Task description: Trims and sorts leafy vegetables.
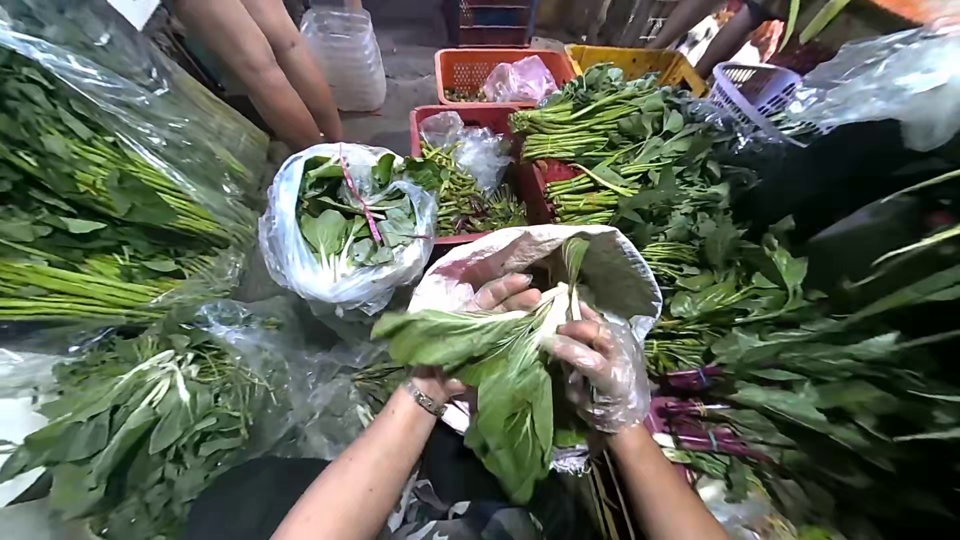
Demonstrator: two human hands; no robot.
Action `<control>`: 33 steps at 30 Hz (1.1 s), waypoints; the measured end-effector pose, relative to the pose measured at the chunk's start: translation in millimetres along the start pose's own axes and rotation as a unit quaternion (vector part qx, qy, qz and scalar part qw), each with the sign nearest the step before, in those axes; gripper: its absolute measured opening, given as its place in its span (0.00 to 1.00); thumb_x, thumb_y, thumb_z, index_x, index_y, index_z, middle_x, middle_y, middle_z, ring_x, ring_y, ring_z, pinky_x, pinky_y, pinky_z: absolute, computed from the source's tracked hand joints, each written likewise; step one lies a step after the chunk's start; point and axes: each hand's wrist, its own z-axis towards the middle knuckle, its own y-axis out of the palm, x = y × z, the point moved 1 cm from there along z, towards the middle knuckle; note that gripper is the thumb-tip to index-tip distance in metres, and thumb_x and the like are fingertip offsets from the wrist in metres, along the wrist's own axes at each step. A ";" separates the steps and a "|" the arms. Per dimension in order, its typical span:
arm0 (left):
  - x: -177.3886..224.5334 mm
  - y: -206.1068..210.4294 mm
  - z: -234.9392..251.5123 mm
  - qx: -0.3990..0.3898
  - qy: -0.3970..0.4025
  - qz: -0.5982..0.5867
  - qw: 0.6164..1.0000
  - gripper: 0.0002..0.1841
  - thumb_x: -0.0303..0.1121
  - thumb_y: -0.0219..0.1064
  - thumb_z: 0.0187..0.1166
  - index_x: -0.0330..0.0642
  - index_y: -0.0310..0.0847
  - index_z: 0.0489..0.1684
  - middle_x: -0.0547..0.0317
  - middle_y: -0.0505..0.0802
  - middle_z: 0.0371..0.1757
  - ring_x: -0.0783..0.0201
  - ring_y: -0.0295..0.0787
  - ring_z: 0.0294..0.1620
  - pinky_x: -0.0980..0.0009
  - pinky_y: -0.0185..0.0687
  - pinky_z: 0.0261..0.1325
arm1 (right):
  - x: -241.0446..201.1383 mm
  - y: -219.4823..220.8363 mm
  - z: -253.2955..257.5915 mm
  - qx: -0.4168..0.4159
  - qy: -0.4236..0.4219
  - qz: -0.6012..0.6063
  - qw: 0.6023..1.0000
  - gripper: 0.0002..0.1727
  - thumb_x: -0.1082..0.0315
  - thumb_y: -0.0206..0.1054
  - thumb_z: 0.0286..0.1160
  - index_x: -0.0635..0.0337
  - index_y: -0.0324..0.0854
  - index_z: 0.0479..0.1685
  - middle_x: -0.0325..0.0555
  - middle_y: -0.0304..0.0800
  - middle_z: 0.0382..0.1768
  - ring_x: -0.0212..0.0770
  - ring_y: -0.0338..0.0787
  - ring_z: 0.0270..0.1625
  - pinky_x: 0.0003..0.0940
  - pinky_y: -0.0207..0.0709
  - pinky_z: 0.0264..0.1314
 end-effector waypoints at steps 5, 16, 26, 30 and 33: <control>-18.2 -1.6 18.4 0.130 -0.102 0.164 0.972 0.24 0.31 0.39 0.92 0.38 0.51 0.86 0.56 0.87 0.65 0.67 0.91 0.58 0.69 0.87 0.62 | 2.6 9.4 -12.2 0.044 0.095 0.063 0.992 0.12 0.60 0.57 0.87 0.57 0.82 0.50 0.47 0.87 0.56 0.30 0.85 0.64 0.23 0.75 0.72; 22.6 14.9 20.4 0.033 -0.305 0.462 0.832 0.33 0.43 0.65 0.80 0.37 0.62 0.83 0.58 0.87 0.58 0.76 0.85 0.52 0.75 0.83 0.57 | 3.3 24.9 5.1 -0.084 0.282 -0.093 0.951 0.24 0.75 0.76 0.59 0.59 0.89 0.62 0.72 0.82 0.63 0.66 0.90 0.53 0.60 0.85 0.51; -22.1 18.2 35.6 0.191 -0.258 0.358 0.877 0.21 0.31 0.64 0.83 0.36 0.69 0.72 0.55 0.88 0.45 0.69 0.86 0.38 0.73 0.85 0.42 | 11.3 -50.6 30.3 -0.283 0.425 -0.033 0.859 0.38 0.72 0.73 0.59 0.68 0.65 0.76 0.65 0.78 0.68 0.57 0.84 0.66 0.56 0.78 0.66; -17.7 30.8 50.0 0.088 -0.323 0.643 0.689 0.26 0.46 0.62 0.87 0.37 0.74 0.75 0.38 0.88 0.61 0.45 0.85 0.63 0.44 0.76 0.68 | 0.7 -58.3 28.8 -0.211 0.219 -0.165 0.938 0.21 0.65 0.58 0.79 0.69 0.84 0.64 0.65 0.93 0.47 0.63 0.94 0.46 0.61 0.84 0.49; -20.0 45.3 52.2 0.047 -0.344 0.699 0.625 0.20 0.40 0.60 0.88 0.37 0.78 0.70 0.37 0.88 0.63 0.41 0.85 0.66 0.41 0.76 0.68 | -11.6 -49.6 22.7 -0.243 0.195 -0.228 0.922 0.16 0.63 0.61 0.81 0.63 0.89 0.55 0.59 0.94 0.35 0.62 0.95 0.35 0.62 0.86 0.36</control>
